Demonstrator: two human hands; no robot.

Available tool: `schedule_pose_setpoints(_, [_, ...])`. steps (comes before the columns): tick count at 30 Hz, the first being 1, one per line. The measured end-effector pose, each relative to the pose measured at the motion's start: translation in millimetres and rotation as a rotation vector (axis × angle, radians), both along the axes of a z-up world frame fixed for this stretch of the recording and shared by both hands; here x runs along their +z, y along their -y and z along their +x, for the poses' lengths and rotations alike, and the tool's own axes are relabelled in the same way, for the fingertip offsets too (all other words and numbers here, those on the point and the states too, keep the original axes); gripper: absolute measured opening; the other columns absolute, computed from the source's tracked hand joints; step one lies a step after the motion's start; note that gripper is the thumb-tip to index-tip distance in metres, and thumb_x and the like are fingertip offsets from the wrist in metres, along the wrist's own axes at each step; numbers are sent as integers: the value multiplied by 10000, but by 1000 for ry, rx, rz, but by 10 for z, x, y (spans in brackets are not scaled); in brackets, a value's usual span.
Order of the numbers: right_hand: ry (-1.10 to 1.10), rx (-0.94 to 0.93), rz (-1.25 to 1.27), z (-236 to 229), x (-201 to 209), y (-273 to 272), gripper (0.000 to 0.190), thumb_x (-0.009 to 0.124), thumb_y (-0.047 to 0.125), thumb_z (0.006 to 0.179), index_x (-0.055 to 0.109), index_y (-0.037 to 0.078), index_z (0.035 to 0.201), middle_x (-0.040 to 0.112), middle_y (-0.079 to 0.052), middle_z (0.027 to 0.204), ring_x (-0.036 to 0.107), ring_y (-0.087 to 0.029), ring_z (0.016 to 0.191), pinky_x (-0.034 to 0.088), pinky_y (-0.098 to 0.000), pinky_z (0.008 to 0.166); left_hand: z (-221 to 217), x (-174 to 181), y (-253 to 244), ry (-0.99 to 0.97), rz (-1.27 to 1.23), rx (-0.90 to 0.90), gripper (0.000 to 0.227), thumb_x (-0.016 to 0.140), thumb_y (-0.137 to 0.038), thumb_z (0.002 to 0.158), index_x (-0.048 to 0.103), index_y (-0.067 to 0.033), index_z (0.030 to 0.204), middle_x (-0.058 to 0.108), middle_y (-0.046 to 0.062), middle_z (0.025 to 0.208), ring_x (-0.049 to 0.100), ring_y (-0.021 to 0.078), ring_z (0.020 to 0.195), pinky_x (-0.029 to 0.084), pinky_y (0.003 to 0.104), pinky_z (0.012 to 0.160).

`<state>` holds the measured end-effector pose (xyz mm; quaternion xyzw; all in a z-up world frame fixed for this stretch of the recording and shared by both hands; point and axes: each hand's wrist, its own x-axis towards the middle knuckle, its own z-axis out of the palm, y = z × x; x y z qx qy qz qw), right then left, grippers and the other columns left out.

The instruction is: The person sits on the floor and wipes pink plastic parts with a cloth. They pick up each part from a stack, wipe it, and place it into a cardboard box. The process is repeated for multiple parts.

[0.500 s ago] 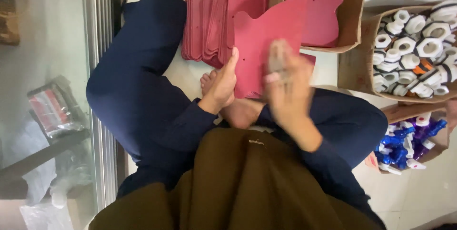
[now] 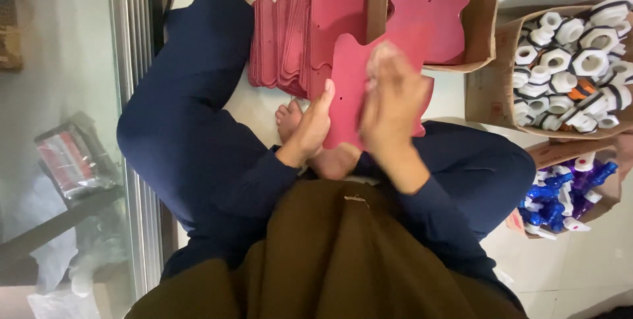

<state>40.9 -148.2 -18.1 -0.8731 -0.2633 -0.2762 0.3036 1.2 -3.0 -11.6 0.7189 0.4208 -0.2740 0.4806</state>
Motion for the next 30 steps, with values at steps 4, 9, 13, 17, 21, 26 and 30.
schedule_pose_setpoints(4, [-49,130,-210,-211,-201,-51,305,537,85,1059,630,56,1348,571,-141,1399,581,-380,956,372,-486,800,-1,-190,-21,241,-264,98,1059,211,-800,724,430,-32,1419,400,153,1481,337,248,1434,220,336,1197])
schedule_pose_setpoints(9, [-22,178,-14,275,372,83,304,428,14,1018,682,-90,1150,699,-279,1177,732,-477,1034,591,-525,876,19,-144,35,432,-673,135,795,268,-587,949,551,26,1369,648,118,1283,573,142,1236,408,273,1105])
schedule_pose_setpoints(13, [-169,-164,-58,662,-49,711,349,450,167,1121,631,156,1420,561,-142,1221,505,-328,1073,363,-447,905,-49,-226,-46,103,-64,-20,1093,183,-868,658,387,-122,1431,369,47,1489,290,217,1422,170,367,1162])
schedule_pose_setpoints(17, [-362,-309,580,746,-44,1048,309,544,380,1082,623,100,1185,600,-45,965,424,-92,660,346,-278,577,-130,-1186,-63,6,357,-66,1166,157,-998,581,548,-106,1222,523,130,1208,535,343,1167,415,426,1039])
schedule_pose_setpoints(21, [-192,-70,590,478,198,530,265,531,317,1141,513,81,1260,594,-213,1378,566,-363,1360,435,-512,1196,-24,-449,9,-70,241,-51,1344,110,-1003,489,462,-101,1421,470,123,1344,458,316,1310,358,403,1118])
schedule_pose_setpoints(26, [-82,52,-40,-35,-185,-68,252,637,162,1020,703,11,1211,606,-196,1192,570,-406,1027,408,-495,877,-43,-528,45,706,-504,119,683,346,-491,1102,520,90,1417,468,320,1481,401,348,1421,251,458,1241])
schedule_pose_setpoints(30, [-9,113,-95,-43,-200,-245,288,616,182,1014,724,80,1261,630,-96,1237,582,-319,1005,438,-425,833,-19,36,62,779,-613,269,664,395,-513,1076,568,49,1386,598,214,1352,539,300,1274,417,433,1154])
